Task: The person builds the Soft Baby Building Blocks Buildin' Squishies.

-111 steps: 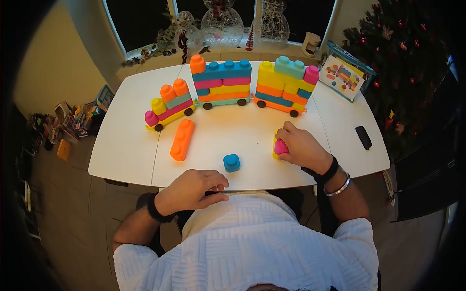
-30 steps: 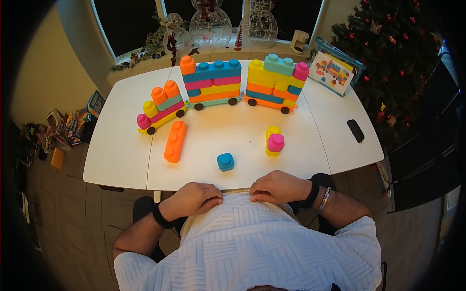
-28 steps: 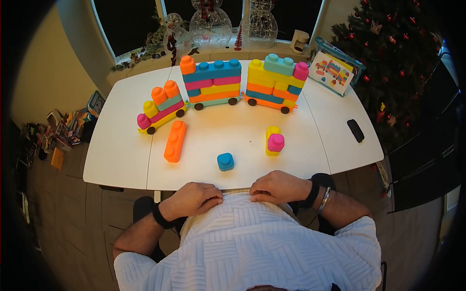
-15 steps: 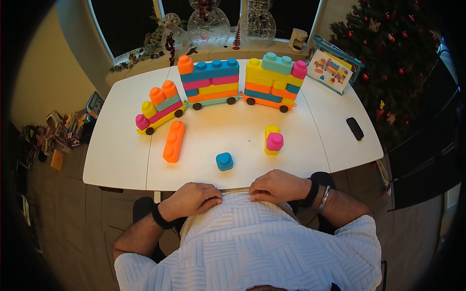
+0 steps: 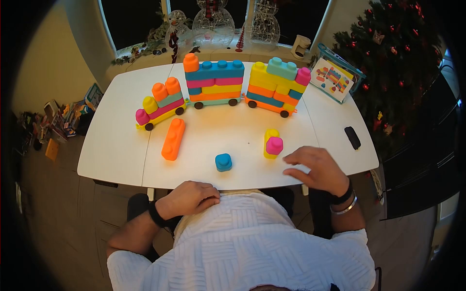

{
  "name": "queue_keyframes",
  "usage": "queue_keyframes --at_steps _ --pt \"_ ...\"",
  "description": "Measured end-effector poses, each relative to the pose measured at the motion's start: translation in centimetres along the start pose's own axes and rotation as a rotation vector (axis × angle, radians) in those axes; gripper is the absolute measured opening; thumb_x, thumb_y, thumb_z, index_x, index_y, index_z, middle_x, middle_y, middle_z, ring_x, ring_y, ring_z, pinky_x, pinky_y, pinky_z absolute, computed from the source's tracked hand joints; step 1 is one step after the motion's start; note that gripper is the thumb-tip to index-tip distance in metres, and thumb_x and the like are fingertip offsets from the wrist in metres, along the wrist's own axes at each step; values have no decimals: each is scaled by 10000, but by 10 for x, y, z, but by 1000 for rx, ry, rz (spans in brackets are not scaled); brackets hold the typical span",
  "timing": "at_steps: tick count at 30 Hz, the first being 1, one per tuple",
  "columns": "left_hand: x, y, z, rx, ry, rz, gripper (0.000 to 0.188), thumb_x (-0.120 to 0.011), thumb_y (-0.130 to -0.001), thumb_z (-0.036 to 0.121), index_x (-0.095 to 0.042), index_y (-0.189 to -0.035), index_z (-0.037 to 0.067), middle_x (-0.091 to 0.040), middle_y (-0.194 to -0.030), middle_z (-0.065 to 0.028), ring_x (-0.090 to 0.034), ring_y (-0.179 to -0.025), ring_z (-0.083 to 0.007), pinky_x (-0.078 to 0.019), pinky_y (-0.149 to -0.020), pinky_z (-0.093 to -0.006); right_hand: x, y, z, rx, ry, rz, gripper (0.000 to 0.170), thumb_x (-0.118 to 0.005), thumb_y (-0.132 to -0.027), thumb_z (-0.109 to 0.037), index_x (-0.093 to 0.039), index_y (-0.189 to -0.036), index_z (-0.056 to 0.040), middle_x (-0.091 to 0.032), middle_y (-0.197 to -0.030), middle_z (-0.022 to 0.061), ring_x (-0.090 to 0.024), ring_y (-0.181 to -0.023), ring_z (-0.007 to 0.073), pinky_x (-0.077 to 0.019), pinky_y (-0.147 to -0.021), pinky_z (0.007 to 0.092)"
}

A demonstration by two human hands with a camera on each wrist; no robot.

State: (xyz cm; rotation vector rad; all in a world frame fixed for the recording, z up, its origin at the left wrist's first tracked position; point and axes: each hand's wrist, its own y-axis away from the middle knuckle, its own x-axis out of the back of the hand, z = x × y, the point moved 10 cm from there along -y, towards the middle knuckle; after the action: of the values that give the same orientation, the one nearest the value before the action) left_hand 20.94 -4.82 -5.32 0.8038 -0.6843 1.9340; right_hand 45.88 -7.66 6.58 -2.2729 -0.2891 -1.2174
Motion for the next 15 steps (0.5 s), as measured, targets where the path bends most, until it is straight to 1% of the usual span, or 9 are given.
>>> queue_keyframes --at_steps 2,4,6,8,10,11,13,14,15 --pt "-3 0 0 4 -26 -25 127 -733 -1017 218 -725 -1027 92 -737 -923 -72 -725 -819 -307 -591 -726 -409 54 6 42 -187 146 152 215 -848 -919 -139 -758 -1058 -1 -753 -931 130 -739 -803 271 -587 -712 351" --pt "-5 2 -3 -4 -26 4 137 -717 -1028 232 -721 -1033 95 -738 -931 -71 -726 -827 -308 -592 -728 -412 98 24 118 -382 182 281 241 -843 -910 -115 -742 -1086 15 -750 -922 142 -725 -790 277 -581 -716 349" --pt "-2 4 -5 -15 -38 37 148 -701 -1039 247 -717 -1040 99 -739 -940 -70 -726 -836 -310 -592 -730 -414 131 55 204 -601 435 258 434 -878 -866 -143 -698 -1232 8 -758 -1009 194 -744 -909 349 -604 -797 408" --pt "-11 5 -7 -12 -56 -22 168 -679 -1052 267 -706 -1045 102 -740 -948 -71 -726 -854 -314 -590 -733 -422 145 98 270 -661 839 70 687 -922 -815 -237 -616 -1389 -15 -743 -1114 250 -726 -1056 424 -600 -908 483" --pt "-8 4 -9 10 -52 -4 178 -672 -1055 277 -704 -1042 102 -740 -947 -70 -724 -860 -316 -589 -735 -426 154 129 323 -931 760 -17 838 -940 -777 -299 -552 -1465 -19 -716 -1243 300 -688 -1200 455 -573 -1009 515" --pt "-12 4 -9 20 -52 -32 189 -665 -1059 287 -702 -1040 102 -740 -947 -70 -723 -866 -318 -588 -737 -430 153 135 333 -918 771 -29 838 -940 -777 -299 -552 -1465 -19 -716 -1243 300 -688 -1200 455 -573 -1009 515" --pt "-13 3 -10 22 -55 -30 190 -663 -1058 289 -700 -1041 104 -741 -947 -70 -724 -866 -321 -589 -736 -435 146 157 356 -1033 674 -55 816 -943 -763 -328 -591 -1437 -31 -712 -1303 294 -680 -1247 444 -569 -1039 499" --pt "-14 3 -10 21 -68 -40 191 -662 -1058 292 -698 -1042 105 -743 -947 -71 -725 -866 -323 -589 -735 -439 144 162 361 -1033 677 -55 816 -943 -763 -328 -591 -1437 -31 -712 -1303 294 -680 -1247 444 -569 -1039 499" --pt "-15 3 -11 19 -69 -38 191 -662 -1058 292 -698 -1042 105 -743 -947 -71 -725 -866 -323 -589 -735 -439 138 170 371 -1080 593 -73 787 -944 -759 -333 -617 -1415 -45 -713 -1321 285 -679 -1262 436 -565 -1053 493"
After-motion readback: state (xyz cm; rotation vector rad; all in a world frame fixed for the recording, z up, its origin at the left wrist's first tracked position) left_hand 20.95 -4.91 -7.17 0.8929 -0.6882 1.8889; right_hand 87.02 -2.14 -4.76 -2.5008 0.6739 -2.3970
